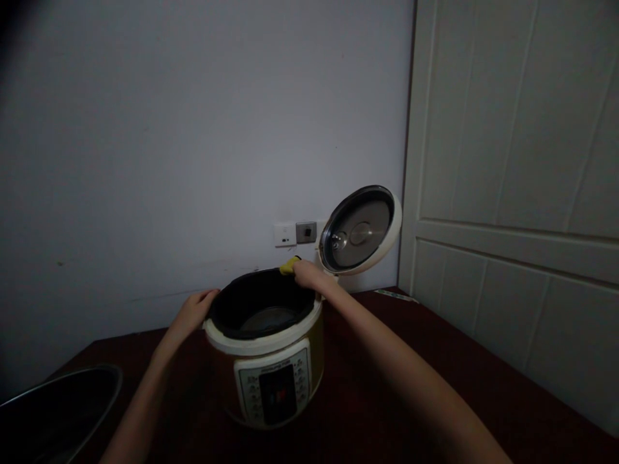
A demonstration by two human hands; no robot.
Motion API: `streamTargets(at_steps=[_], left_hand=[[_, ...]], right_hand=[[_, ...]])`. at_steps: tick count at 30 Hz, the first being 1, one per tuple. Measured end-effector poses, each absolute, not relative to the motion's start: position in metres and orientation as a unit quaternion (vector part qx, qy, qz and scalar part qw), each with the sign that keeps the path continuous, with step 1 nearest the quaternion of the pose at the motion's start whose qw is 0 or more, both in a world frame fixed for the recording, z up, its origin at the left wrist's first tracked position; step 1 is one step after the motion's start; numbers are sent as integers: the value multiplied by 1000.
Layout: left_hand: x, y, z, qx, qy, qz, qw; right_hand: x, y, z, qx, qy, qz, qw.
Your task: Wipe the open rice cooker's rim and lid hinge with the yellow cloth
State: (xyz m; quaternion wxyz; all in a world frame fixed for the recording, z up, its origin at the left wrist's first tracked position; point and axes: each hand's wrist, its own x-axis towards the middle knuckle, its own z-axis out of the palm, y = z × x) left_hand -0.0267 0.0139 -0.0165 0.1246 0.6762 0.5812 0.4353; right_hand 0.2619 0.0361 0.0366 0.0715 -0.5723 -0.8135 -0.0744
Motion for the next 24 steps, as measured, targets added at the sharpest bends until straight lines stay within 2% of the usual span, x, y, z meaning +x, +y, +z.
streamTargets(at_steps=[13, 24], left_hand=[[-24, 11, -15, 674, 573, 446, 139], [-26, 12, -18, 683, 567, 440, 133]], right_hand=[[276, -11, 19, -605, -769, -85, 185], [259, -108, 14, -560, -790, -85, 235]])
